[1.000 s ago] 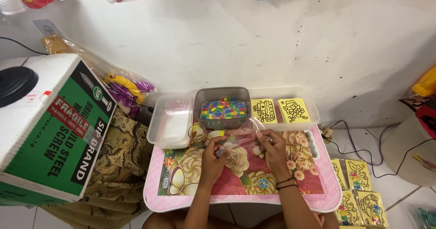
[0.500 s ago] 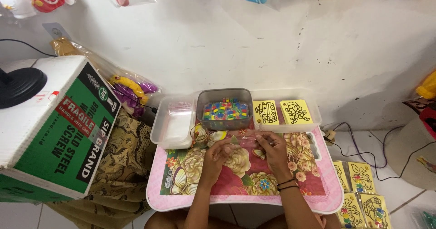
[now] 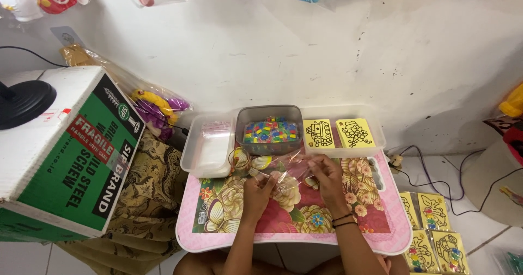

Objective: The person makes sand art by peeling off protective paper from a template to reveal an adhesive surface and sprinkling colored sand from containers over the exposed areas by hand. They place a finished flower template into a bag and select a new tank template from a stack.

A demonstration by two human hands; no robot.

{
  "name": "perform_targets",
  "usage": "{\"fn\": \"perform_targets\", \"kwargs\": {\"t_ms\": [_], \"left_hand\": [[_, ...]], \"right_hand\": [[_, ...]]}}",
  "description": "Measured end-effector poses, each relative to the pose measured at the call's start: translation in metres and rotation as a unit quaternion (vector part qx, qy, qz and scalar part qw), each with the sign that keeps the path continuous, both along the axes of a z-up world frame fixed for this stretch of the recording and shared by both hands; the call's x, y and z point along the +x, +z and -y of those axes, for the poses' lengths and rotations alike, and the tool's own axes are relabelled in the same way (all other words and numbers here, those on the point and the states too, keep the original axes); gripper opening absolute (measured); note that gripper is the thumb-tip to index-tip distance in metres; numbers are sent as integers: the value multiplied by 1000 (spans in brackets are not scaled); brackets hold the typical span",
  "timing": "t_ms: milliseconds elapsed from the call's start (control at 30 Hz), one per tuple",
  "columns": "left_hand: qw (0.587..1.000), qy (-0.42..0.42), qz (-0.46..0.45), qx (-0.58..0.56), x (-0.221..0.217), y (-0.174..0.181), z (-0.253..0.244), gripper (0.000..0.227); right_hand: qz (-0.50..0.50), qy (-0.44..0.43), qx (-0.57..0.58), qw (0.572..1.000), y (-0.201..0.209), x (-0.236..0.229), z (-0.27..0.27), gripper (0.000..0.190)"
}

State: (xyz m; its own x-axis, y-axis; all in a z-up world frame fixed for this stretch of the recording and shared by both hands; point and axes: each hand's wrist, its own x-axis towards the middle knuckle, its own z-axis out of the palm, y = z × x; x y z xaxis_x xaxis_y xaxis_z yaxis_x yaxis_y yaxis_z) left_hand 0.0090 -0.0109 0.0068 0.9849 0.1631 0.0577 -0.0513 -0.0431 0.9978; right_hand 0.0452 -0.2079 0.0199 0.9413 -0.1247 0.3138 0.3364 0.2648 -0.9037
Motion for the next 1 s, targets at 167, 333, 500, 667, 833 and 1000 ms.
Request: {"fn": "perform_targets", "kwargs": {"t_ms": [167, 333, 500, 667, 833, 1000], "left_hand": [[1000, -28, 0, -3, -2, 5, -3, 33], [999, -45, 26, -2, -10, 25, -2, 34], [999, -41, 35, 7, -10, 19, -1, 40], [999, -33, 40, 8, -7, 12, -1, 40], [999, -38, 34, 10, -5, 5, -4, 38], [999, -31, 24, 5, -6, 1, -8, 41]], "right_hand": [[42, -8, -10, 999, 23, -20, -12, 22], [-12, 63, 62, 996, 20, -17, -8, 42], [-28, 34, 77, 996, 33, -29, -12, 38], [-35, 69, 69, 995, -19, 0, 1, 46], [-11, 87, 75, 993, -39, 10, 9, 54], [-5, 56, 157, 986, -43, 10, 9, 53]]}}
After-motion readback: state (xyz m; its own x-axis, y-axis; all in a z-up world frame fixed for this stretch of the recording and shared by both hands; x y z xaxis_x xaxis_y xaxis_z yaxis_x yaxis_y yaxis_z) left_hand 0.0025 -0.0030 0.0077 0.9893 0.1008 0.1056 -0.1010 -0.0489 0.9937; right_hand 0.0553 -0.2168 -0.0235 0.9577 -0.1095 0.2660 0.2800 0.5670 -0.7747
